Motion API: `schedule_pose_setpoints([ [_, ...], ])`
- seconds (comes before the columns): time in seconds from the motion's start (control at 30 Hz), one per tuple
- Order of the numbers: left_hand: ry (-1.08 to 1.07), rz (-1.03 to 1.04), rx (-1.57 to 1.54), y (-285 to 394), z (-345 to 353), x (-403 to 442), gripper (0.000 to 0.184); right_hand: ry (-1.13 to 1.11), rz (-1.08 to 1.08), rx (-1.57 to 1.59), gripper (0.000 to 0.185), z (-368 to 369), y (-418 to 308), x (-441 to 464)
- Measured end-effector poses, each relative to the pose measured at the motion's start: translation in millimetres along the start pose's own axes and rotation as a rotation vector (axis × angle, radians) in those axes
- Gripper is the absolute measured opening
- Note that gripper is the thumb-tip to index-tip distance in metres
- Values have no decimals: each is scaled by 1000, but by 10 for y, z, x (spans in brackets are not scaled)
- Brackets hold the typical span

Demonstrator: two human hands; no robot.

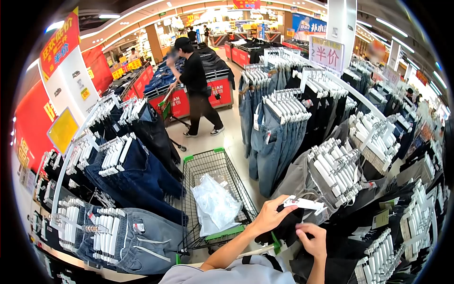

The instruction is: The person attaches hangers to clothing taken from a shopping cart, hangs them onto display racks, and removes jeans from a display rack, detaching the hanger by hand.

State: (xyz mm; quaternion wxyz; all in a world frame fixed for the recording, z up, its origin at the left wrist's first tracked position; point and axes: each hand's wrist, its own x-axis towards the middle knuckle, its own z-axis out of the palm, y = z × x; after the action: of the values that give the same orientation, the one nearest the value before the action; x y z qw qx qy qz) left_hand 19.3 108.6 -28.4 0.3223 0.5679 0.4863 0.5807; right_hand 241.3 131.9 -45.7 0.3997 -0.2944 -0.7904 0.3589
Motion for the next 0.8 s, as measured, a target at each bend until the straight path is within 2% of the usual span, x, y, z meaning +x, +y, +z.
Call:
schedule_pose_setpoints([
  [0.07, 21, 2, -21, 63, -12, -10, 27, 63, 28, -148, 18, 46, 128, 112],
  [0.17, -91, 75, -36, 88, -32, -31, 30, 67, 285, -44, 25, 79, 356, 149],
  [0.2, -98, 85, -32, 100, -37, -55, 30, 73, 278, -45, 25, 87, 392, 165],
  [0.27, -72, 146, -67, 112, -64, -78, 30, 13, 155, 9, 23, 102, 435, 196],
  [0.33, -51, 151, -51, 118, -119, -137, 30, -38, 177, 52, 23, 65, 288, 228],
  [0.4, -28, 159, -37, 101, -181, -183, 29, -241, 260, 96, 23, -2, 308, 173],
  [0.47, 51, 137, -48, 78, -229, -227, 27, -225, 256, 26, 26, -24, 299, 187],
  [0.53, 78, 124, -64, 57, -261, -265, 25, -303, 490, -241, 25, -32, 47, 282],
  [0.6, 135, 85, -162, 16, -296, -288, 26, -283, 468, -322, 28, -8, 146, 225],
  [0.67, 183, 73, -211, -8, -313, -292, 24, -491, 411, -597, 32, -48, 460, 72],
  [0.7, 182, 69, -222, -39, -332, -290, 23, -560, 475, -665, 35, -49, 344, 113],
  [0.73, 182, 65, -231, -57, -366, -288, 23, -552, 478, -666, 35, -67, 319, 102],
  [0.8, 177, 71, -245, -40, -407, -284, 23, -469, 582, -321, 37, -90, 300, 69],
])
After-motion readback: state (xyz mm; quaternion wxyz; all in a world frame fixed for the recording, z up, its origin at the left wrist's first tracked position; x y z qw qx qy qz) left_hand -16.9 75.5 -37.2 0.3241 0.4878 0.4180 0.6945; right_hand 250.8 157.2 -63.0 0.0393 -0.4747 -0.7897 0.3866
